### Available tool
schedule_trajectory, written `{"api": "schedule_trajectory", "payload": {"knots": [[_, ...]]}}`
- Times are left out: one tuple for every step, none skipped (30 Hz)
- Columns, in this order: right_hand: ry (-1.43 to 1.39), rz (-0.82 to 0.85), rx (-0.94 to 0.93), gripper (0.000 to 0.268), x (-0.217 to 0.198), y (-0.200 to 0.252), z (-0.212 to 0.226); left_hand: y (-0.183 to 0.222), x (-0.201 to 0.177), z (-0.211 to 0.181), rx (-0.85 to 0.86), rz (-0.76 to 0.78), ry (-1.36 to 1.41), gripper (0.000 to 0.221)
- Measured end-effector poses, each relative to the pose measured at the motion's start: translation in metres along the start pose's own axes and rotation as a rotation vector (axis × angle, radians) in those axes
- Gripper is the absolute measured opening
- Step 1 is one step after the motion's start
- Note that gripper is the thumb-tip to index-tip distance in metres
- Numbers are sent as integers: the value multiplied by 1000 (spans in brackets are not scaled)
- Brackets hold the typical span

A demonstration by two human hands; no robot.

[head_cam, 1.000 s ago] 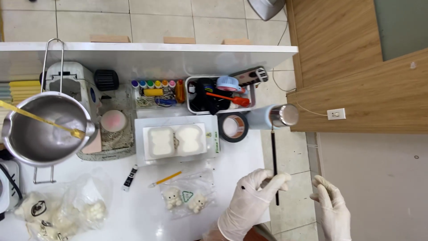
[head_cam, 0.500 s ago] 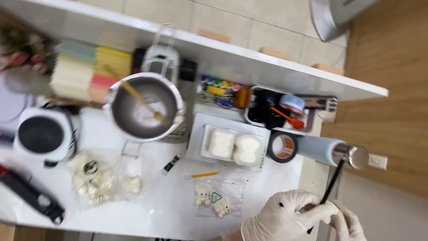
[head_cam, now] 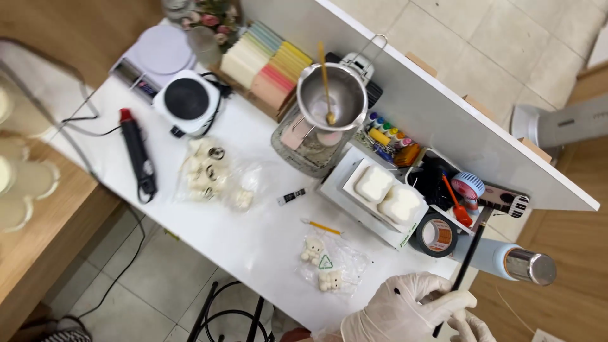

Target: Painting black facial features onto small white bear-shaped candles using a fine-tipped brush.

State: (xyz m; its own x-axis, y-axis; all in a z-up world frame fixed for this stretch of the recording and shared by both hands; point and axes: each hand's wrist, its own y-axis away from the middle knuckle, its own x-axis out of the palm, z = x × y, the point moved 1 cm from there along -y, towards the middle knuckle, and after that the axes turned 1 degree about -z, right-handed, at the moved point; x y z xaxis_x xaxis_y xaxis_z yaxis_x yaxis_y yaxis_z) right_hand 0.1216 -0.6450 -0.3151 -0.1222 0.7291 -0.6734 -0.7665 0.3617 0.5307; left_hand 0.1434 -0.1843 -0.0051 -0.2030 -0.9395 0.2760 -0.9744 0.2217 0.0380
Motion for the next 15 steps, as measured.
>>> {"api": "schedule_trajectory", "payload": {"knots": [[-1, 12, -22, 48, 4, 23, 33, 5, 5, -5, 13, -18, -12, 20], [-60, 39, -187, 47, 5, 49, 64, 10, 11, -9, -127, -113, 131, 22], [-120, 68, -351, 46, 5, 76, 93, 16, 20, -13, -265, -206, 278, 24], [-120, 79, -369, 46, 5, 80, 100, 27, 24, -16, -252, -222, 273, 24], [-153, 113, -336, 44, 4, 85, 105, 37, 30, -20, -213, -253, 278, 24], [-184, 146, -305, 44, 1, 88, 110, 47, 37, -24, -172, -283, 284, 24], [-184, 155, -325, 44, -7, 104, 130, 57, 47, -26, -155, -297, 279, 24], [-116, 200, -338, 43, -17, 121, 147, 67, 58, -25, -138, -338, 203, 24], [-48, 244, -351, 42, -26, 138, 162, 78, 70, -24, -122, -380, 128, 23], [-50, 258, -373, 42, -30, 141, 161, 87, 81, -19, -107, -399, 118, 23], [-46, 283, -395, 40, -34, 144, 159, 96, 92, -13, -114, -432, 115, 22], [-42, 302, -402, 39, -42, 152, 149, 108, 107, -6, -133, -454, 118, 20], [-43, 310, -407, 39, -45, 176, 158, 120, 120, 1, -131, -463, 113, 20], [-84, 313, -450, 37, -58, 201, 161, 128, 136, 10, -98, -503, 171, 20], [-124, 316, -494, 36, -70, 223, 167, 132, 153, 19, -66, -543, 230, 20]]}}
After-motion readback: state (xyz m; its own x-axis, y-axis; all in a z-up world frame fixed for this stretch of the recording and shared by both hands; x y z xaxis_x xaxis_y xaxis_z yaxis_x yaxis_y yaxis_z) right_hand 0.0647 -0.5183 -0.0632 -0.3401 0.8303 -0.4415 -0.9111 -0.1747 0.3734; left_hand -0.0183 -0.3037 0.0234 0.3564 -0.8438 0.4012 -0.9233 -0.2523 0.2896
